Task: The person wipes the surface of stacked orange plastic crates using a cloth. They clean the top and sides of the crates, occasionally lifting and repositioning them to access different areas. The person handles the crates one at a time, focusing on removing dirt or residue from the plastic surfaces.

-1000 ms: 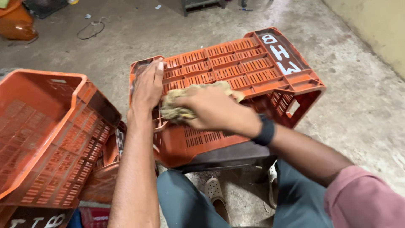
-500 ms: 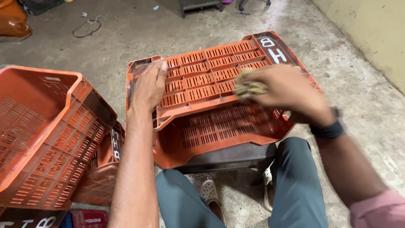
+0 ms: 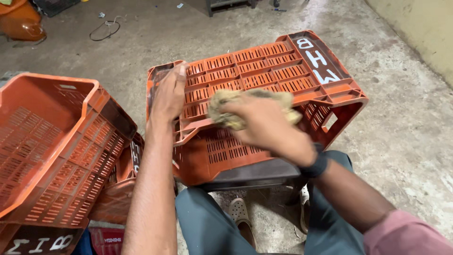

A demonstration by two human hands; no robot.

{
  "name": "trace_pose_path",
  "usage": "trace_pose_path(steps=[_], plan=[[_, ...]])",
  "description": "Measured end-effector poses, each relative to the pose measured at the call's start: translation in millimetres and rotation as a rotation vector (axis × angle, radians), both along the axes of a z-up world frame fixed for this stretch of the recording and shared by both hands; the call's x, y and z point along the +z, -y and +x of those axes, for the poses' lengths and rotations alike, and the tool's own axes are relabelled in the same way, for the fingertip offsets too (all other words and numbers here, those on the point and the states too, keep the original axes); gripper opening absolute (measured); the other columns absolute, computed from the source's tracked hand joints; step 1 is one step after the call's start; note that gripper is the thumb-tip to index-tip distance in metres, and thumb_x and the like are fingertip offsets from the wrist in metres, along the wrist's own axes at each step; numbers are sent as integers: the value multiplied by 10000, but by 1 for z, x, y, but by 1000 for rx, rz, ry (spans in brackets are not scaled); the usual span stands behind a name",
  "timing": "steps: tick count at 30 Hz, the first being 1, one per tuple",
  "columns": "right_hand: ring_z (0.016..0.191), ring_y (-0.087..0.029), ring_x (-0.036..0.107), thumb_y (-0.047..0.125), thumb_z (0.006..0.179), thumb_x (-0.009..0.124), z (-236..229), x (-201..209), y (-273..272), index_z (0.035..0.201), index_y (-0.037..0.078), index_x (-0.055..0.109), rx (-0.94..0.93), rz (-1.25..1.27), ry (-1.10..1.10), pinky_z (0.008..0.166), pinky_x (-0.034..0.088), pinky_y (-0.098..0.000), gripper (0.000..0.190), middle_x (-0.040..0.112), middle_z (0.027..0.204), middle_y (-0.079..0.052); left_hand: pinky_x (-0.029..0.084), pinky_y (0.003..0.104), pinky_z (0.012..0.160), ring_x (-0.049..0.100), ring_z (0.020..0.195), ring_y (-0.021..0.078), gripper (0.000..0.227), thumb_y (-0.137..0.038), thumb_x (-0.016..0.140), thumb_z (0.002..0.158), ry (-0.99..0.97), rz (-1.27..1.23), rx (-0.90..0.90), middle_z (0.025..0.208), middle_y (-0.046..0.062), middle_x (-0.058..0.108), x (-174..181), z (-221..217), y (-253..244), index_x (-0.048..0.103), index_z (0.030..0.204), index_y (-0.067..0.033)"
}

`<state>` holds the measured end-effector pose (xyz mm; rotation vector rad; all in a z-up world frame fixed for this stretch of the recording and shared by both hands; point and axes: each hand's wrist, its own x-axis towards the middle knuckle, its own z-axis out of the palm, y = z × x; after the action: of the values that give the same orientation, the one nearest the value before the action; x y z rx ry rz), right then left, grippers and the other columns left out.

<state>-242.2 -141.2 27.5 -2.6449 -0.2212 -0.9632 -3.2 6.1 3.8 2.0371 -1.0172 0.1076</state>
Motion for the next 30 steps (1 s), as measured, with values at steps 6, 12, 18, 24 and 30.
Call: trace_pose_path(steps=[6, 12, 18, 24, 30], plan=[[919, -310, 729, 314, 817, 834, -53, 19, 67, 1151, 181, 754, -364, -22, -126, 742, 557, -425, 368, 753, 1026, -91, 300, 509, 1205, 425, 1484, 334, 813, -593, 113, 1051, -168, -387, 209, 1566, 183, 487, 27, 0, -17, 569, 1457, -57], [919, -290, 729, 287, 798, 839, -31, 12, 33, 1102, 165, 744, -204, -18, 3, 756, 562, -411, 341, 751, 1054, -81, 352, 463, 1196, 451, 1450, 364, 965, -737, 98, 969, -186, -153, 536, 1531, 186, 526, 11, -23, -73, 511, 1510, -53], [826, -300, 703, 197, 785, 786, 40, 3, -85, 1159, 184, 725, 169, -27, 4, 641, 530, -442, 379, 668, 986, -112, 205, 428, 1257, 310, 1566, 325, 1112, -849, 86, 869, -495, -511, 155, 1685, 174, 298, -21, -23, -74, 283, 1608, -41], [728, -306, 667, 140, 830, 716, 126, 4, -91, 1222, 154, 709, 155, -70, -126, 575, 531, -437, 393, 648, 963, -176, 130, 507, 1256, 167, 1590, 367, 1196, -898, -5, 794, -469, -490, 55, 1717, 199, 127, -20, -24, -75, 112, 1660, -82], [783, -361, 682, 182, 824, 744, 253, 3, -46, 994, 84, 719, 11, -267, -49, 620, 548, -475, 198, 686, 925, -206, 115, 522, 1249, 83, 1587, 376, 1216, -905, -9, 758, -374, -328, 84, 1722, 222, 16, -13, -43, -66, -17, 1647, -77]])
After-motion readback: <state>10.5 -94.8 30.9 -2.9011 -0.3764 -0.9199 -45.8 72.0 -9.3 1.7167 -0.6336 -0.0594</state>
